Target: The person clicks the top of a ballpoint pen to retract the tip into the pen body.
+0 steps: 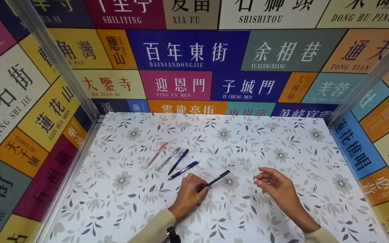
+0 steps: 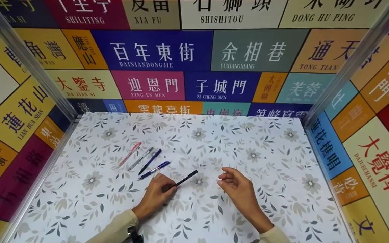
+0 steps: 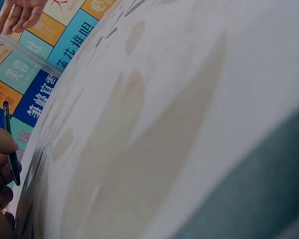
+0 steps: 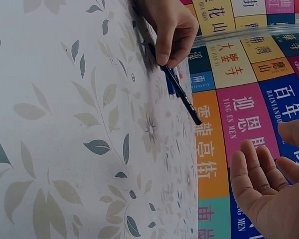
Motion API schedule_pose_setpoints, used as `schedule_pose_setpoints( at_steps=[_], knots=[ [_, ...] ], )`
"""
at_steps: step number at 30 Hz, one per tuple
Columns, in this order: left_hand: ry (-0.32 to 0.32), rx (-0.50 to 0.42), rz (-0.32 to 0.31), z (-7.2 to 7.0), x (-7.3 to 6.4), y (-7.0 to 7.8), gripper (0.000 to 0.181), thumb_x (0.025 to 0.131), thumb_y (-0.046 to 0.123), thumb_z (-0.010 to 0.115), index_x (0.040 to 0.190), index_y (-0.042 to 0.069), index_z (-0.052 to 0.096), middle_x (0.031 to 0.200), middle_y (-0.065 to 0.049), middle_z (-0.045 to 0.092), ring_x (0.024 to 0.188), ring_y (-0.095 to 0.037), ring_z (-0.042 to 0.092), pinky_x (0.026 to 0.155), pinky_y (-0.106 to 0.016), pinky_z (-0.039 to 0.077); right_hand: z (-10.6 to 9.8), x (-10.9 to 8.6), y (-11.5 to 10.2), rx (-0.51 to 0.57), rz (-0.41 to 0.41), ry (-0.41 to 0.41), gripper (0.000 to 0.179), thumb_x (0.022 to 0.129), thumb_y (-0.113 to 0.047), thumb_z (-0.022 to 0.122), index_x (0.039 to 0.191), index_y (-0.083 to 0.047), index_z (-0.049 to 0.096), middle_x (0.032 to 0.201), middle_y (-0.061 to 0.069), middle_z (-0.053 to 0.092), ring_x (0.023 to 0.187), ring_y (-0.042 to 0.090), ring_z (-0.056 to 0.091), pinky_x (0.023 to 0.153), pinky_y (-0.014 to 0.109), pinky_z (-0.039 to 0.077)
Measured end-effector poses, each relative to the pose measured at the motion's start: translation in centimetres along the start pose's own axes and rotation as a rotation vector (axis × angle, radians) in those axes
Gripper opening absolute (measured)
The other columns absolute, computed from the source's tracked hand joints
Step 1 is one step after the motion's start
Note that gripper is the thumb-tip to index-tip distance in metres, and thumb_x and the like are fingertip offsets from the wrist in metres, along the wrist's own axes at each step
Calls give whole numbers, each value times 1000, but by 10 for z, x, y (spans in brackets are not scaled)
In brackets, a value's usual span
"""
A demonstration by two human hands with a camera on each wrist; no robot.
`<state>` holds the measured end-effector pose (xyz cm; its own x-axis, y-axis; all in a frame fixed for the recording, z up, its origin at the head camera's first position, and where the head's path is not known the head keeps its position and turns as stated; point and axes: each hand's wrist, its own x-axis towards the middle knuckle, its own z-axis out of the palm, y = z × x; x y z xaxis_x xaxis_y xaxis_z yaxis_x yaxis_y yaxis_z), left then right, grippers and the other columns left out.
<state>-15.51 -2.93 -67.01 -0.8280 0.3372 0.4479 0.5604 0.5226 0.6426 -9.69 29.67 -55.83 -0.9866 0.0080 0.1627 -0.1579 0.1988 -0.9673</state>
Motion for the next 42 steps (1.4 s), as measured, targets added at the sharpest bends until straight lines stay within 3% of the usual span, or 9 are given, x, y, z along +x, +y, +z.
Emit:
schedule_pose_setpoints(
  at_steps=[4, 11, 19, 27, 36, 42],
  knots=[
    [-7, 21, 13, 2, -1, 0, 7, 91, 17, 87, 96, 18, 83, 92, 7, 76, 93, -14, 61, 87, -40, 46, -1, 0, 1, 4, 7, 0, 43, 98, 9, 76, 140, 3, 68, 117, 29, 72, 103, 20, 77, 85, 28, 63],
    [17, 99, 94, 6, 0, 0, 6, 91, 17, 87, 93, 17, 81, 92, 6, 73, 93, -17, 61, 84, -40, 45, -2, -1, 0, 17, 8, 0, 43, 99, 10, 74, 141, 4, 68, 117, 28, 72, 103, 21, 77, 86, 28, 63],
    [-4, 186, 92, 6, 0, 1, 6, 91, 20, 86, 94, 18, 81, 93, 6, 73, 95, -18, 61, 85, -40, 45, -3, 0, 1, 37, 4, -8, 44, 99, 12, 73, 142, 9, 65, 117, 32, 71, 102, 21, 78, 84, 28, 64],
    [82, 270, 118, 10, 4, -1, 11, 87, 18, 90, 89, 18, 79, 91, 4, 70, 94, -20, 60, 80, -40, 44, -6, 3, -1, 28, -17, -9, 45, 98, 14, 72, 141, 6, 66, 117, 34, 71, 101, 21, 78, 87, 29, 63],
    [77, 253, 108, 8, 2, -1, 13, 88, 21, 89, 94, 16, 79, 93, 3, 69, 95, -20, 59, 82, -40, 44, -6, 3, 0, 41, 6, 6, 43, 98, 12, 74, 140, 6, 67, 115, 31, 72, 101, 22, 79, 82, 28, 63],
    [118, 208, 163, -2, 1, -4, 14, 87, 14, 89, 95, 13, 78, 95, 3, 71, 94, -18, 61, 81, -39, 45, -8, 0, 5, 49, 2, 18, 42, 98, 14, 72, 139, 6, 68, 114, 30, 72, 99, 22, 79, 80, 30, 64]
  ],
)
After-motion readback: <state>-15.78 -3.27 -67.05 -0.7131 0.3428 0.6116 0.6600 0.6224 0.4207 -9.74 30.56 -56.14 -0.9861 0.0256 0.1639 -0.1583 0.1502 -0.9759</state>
